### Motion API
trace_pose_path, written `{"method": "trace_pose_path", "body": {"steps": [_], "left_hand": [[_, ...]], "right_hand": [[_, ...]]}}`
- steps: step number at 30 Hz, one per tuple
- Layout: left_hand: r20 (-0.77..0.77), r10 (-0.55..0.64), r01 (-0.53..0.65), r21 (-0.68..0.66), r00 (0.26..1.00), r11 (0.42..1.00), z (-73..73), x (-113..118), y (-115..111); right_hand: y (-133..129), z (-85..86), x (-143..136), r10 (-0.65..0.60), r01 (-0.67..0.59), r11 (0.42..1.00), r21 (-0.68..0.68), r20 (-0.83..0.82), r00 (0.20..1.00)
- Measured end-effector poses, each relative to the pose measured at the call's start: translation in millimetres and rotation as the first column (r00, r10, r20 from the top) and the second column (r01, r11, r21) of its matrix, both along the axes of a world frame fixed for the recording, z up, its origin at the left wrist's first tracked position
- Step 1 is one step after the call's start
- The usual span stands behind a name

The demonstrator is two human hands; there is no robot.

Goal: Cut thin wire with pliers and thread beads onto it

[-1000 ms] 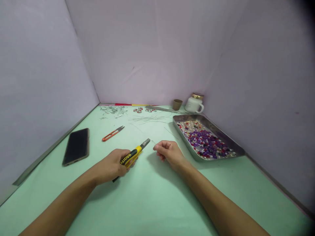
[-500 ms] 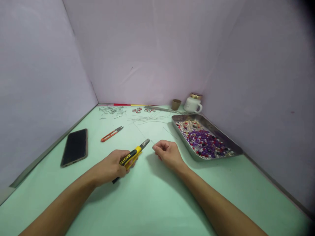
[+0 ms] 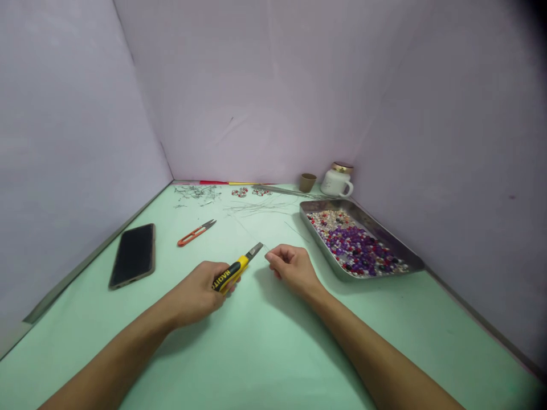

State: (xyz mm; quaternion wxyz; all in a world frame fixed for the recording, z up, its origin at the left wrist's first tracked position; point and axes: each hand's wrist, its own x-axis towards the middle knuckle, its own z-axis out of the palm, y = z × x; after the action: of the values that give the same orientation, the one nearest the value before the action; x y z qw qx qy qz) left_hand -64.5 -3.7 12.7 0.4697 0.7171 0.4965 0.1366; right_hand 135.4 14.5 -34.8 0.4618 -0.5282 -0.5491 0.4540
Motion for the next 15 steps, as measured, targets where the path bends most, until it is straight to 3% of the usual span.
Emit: {"method": "trace_pose_path", "body": {"steps": [3,7,12,15], "left_hand": [[-0.024,0.034,-0.033,0.06,0.999,0.998,3.3,-7,5],[0.003,0.034,-0.034,0.035,0.999,0.999,8.4,-12,8],[-0.023,0.011,-0.01,0.058,1.0,0.998,7.1,-12,8],[-0.055,-0.066,0.069,0.05,0.996,0.996,10.4,-13,7]], "right_hand": [[2,-1.2,1,0.022,-0.04,0.991,-0.127,-0.138,0.99],[6,-3.7,5,-0.053,-0.005,0.978,-0.21,-0.269,0.962],[8,-5.2,6,-0.041,-0.007,0.985,-0.174,-0.268,0.963],[8,-2.6,7,-0.043,0.033,0.998,-0.062,-0.17,0.984]]}}
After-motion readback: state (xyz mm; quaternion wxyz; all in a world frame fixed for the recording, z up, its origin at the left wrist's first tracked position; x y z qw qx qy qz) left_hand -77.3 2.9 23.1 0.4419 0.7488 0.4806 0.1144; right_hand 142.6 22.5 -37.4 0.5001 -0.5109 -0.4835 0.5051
